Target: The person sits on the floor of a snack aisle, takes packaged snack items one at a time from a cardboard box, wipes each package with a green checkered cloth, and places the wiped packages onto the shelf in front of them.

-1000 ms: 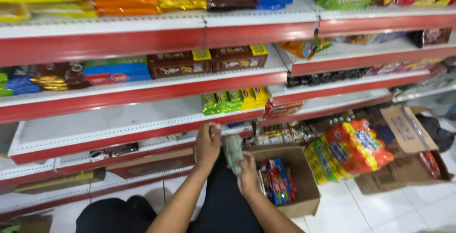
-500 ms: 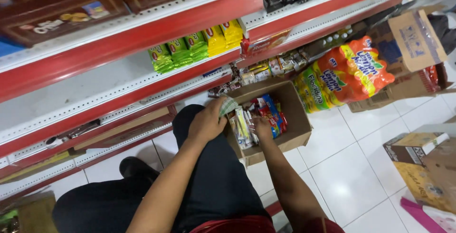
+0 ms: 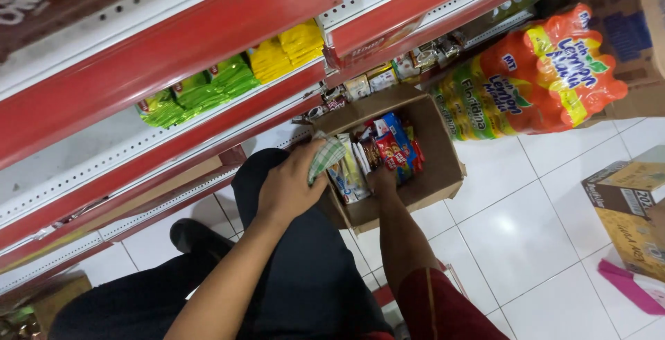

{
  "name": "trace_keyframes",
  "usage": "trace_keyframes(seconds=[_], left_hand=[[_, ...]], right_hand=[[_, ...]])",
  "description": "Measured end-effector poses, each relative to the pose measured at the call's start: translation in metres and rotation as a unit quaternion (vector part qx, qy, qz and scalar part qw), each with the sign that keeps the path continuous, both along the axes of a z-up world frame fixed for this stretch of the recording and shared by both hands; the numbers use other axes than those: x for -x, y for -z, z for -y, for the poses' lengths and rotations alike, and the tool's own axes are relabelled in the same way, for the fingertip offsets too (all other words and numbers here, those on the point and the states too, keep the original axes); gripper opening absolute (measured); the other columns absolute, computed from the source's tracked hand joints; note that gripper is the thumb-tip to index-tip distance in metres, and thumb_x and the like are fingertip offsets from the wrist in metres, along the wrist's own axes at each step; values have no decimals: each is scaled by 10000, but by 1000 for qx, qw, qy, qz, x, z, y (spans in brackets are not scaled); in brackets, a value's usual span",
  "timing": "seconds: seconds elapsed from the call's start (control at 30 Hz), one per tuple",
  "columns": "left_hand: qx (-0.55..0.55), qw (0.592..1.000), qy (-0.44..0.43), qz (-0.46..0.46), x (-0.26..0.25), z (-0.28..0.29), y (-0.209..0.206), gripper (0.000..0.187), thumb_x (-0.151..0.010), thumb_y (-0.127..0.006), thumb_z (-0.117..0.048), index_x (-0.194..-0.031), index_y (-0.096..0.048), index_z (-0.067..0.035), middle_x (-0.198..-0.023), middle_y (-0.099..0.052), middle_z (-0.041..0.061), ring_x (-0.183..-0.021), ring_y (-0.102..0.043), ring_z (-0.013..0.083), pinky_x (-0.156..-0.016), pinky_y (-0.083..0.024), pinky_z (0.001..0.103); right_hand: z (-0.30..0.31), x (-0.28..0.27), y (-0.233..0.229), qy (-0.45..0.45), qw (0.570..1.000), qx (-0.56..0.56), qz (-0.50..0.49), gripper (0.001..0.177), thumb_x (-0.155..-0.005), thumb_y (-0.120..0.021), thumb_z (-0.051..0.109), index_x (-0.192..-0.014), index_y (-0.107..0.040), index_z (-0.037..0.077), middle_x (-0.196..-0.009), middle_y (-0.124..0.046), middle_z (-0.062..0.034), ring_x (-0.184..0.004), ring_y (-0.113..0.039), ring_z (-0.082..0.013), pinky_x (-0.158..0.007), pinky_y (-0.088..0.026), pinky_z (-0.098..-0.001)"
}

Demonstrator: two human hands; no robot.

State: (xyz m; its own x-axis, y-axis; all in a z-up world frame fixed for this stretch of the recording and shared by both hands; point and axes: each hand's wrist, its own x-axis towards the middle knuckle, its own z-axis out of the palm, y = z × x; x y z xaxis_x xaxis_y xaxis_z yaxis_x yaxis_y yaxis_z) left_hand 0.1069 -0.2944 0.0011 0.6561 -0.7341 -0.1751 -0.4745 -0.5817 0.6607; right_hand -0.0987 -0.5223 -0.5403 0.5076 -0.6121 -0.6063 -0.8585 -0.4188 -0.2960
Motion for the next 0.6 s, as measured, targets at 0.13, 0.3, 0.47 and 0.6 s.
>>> trace_keyframes(seconds=[0.13, 0.3, 0.47, 0.6], left_hand=[[-10, 1000, 14, -9, -2, 6, 1, 627, -848, -684, -257, -1443, -490, -218, -1327, -657, 102, -1039, -716, 323, -851, -600, 432], [-6, 1000, 13, 6, -4, 8, 14, 626, -844, -679, -231, -1443, -498, -203, -1321, -657, 114, -1049, -720, 314, -853, -602, 426], [-25, 1000, 13, -13, -3, 11, 8, 657, -830, -693, -242, -1451, -484, -197, -1346, -640, 113, -1059, -710, 311, -880, -595, 427], [11, 1000, 14, 2, 0, 8, 9, 655, -835, -701, -246, -1451, -486, -196, -1356, -645, 111, -1098, -701, 323, -902, -589, 434]], right_hand=[[7, 0, 7, 10, 996, 83, 20, 579, -899, -606, 456, -1293, -664, 35, -1341, -641, -262, -1282, -574, -448, -1154, -397, -454], [16, -13, -35, -41, 999, 30, 18, 566, -906, -494, 440, -1352, -642, 123, -1401, -575, -244, -1329, -482, -489, -1168, -307, -511], [8, -16, -57, 33, 999, -5, 4, 614, -925, -538, 503, -1310, -639, 34, -1326, -615, -299, -1278, -560, -460, -1118, -416, -480], [4, -15, -96, 126, 991, 27, 30, 588, -934, -612, 496, -1246, -673, 1, -1220, -666, -334, -1182, -622, -486, -1033, -493, -507]])
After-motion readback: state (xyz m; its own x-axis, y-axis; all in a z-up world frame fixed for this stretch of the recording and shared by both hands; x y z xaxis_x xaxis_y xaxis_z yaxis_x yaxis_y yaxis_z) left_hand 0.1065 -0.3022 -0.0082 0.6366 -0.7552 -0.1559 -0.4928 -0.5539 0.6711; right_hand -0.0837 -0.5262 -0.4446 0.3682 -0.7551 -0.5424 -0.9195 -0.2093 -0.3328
